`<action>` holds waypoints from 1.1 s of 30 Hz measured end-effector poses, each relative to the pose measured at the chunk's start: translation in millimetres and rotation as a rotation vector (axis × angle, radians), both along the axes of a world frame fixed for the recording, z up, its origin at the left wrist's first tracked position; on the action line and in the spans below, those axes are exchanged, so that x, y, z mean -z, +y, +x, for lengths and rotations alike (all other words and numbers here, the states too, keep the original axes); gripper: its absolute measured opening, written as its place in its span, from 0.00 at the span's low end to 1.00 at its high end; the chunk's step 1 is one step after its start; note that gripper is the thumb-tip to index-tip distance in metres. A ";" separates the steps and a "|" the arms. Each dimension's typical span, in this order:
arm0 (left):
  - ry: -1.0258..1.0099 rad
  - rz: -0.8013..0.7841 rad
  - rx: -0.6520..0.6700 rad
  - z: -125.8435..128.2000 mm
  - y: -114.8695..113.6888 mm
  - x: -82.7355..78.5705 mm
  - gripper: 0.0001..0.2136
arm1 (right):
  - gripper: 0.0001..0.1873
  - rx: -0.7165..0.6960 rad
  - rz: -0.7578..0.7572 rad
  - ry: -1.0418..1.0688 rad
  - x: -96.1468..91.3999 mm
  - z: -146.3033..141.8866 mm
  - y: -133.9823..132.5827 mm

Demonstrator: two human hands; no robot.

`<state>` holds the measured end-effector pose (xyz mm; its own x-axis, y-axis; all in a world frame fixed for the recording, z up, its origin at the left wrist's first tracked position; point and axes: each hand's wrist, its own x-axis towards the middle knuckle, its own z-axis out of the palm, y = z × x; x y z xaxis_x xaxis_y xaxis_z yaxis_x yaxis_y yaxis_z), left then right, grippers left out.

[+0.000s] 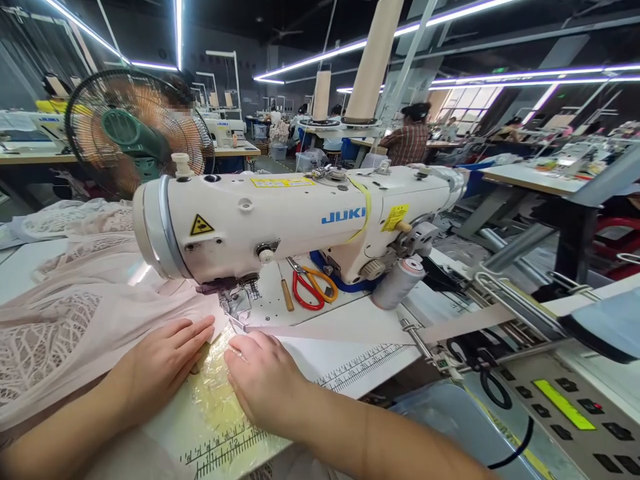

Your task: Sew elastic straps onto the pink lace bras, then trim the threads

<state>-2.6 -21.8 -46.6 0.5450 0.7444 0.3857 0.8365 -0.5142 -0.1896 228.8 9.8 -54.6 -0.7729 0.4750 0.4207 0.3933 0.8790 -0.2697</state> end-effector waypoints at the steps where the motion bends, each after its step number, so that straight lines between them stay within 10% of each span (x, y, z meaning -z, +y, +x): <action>1: 0.000 0.002 0.005 -0.8 1.8 -1.6 0.17 | 0.12 -0.003 0.000 -0.002 -0.5 0.2 0.2; 16: 0.122 -0.108 -0.106 -17.0 24.8 -8.7 0.18 | 0.11 0.011 -0.003 0.022 -1.4 2.1 1.9; 22: 0.108 -0.121 -0.219 -12.5 26.2 -12.2 0.17 | 0.08 -0.129 0.095 0.207 1.7 -30.0 -41.0; 28: 0.144 -0.127 -0.326 -16.7 2.6 -17.9 0.16 | 0.10 -0.124 0.264 0.088 34.8 -101.5 -103.9; 33: 0.158 -0.065 -0.436 -49.0 -40.6 -20.2 0.19 | 0.15 -0.111 0.223 -0.012 31.0 -94.2 -108.3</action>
